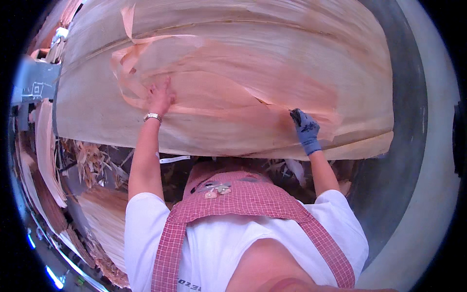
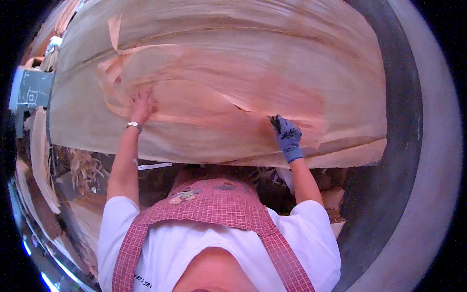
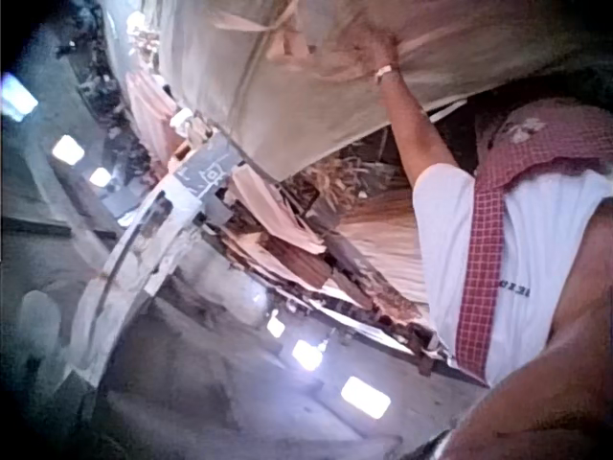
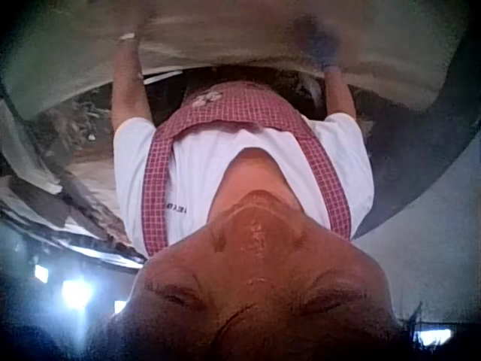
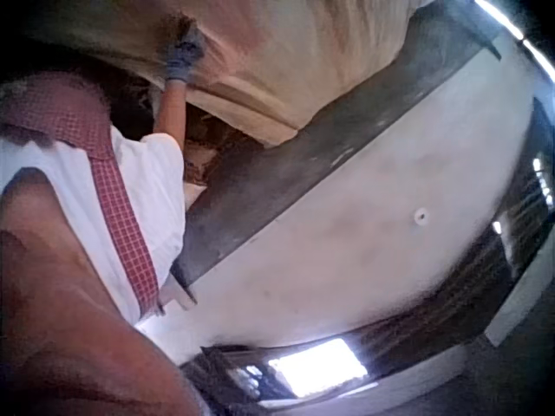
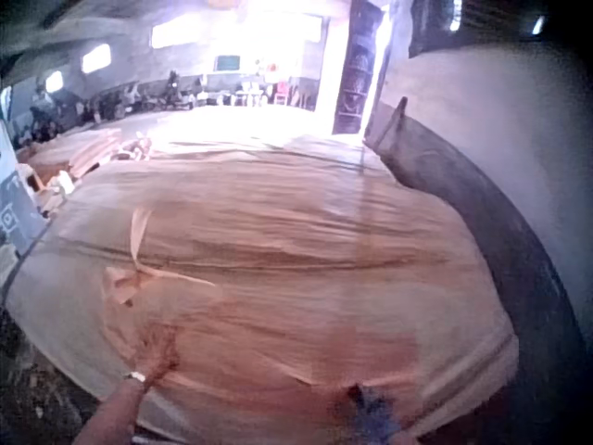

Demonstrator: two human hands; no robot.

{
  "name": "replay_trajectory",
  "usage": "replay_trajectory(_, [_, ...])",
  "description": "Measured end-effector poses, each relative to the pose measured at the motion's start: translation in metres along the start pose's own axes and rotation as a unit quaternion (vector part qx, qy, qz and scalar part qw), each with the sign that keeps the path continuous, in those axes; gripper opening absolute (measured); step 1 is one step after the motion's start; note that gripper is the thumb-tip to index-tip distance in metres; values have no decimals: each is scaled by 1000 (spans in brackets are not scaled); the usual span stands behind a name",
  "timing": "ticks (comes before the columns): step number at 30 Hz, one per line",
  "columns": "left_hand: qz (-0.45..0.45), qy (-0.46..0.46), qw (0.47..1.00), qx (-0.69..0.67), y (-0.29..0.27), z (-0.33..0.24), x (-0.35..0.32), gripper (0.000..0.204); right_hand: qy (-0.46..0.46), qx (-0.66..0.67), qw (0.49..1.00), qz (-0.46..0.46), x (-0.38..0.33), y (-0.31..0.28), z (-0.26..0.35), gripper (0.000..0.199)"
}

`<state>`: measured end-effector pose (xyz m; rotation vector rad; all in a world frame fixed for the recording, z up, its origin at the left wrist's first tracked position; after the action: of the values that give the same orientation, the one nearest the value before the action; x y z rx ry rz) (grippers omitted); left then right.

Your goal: The person uses a hand tool to strip thin layers of wood veneer from a larger wooden panel, pulling the strips away by hand and placing them aside.

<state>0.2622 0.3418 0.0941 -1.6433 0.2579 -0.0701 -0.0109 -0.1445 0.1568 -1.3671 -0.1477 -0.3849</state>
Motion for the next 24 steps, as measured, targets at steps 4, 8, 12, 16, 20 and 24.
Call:
replay_trajectory(4, [9,11,1000,14,-21,-13,-4,75,10,-34,995,-90,-17,-86,50,33])
replay_trajectory(8, [-9,18,999,34,-25,-14,-12,75,-11,-113,989,-99,-101,-141,104,35])
replay_trajectory(12, [13,59,997,55,-16,-16,-8,80,36,-46,997,52,-230,-133,130,34])
replay_trajectory(16, [-43,101,993,-39,-30,-25,-17,80,55,-87,917,385,-294,-90,156,33])
replay_trajectory(20, [-7,61,992,-108,-14,-14,-13,81,68,-4,991,114,-152,-55,175,34])
replay_trajectory(24, [-42,61,990,-118,-32,-13,-11,88,31,60,998,20,33,29,223,30])
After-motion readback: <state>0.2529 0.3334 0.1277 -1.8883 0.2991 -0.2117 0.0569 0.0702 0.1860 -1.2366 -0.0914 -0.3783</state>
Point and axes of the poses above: each hand's wrist, its own x-axis towards the middle knuckle, its own y-axis out of the palm, z = x × y, the point moved 9 cm from there along x, towards the middle knuckle, and after that the axes turned 8 degrees about -z, right-handed, at the moved point
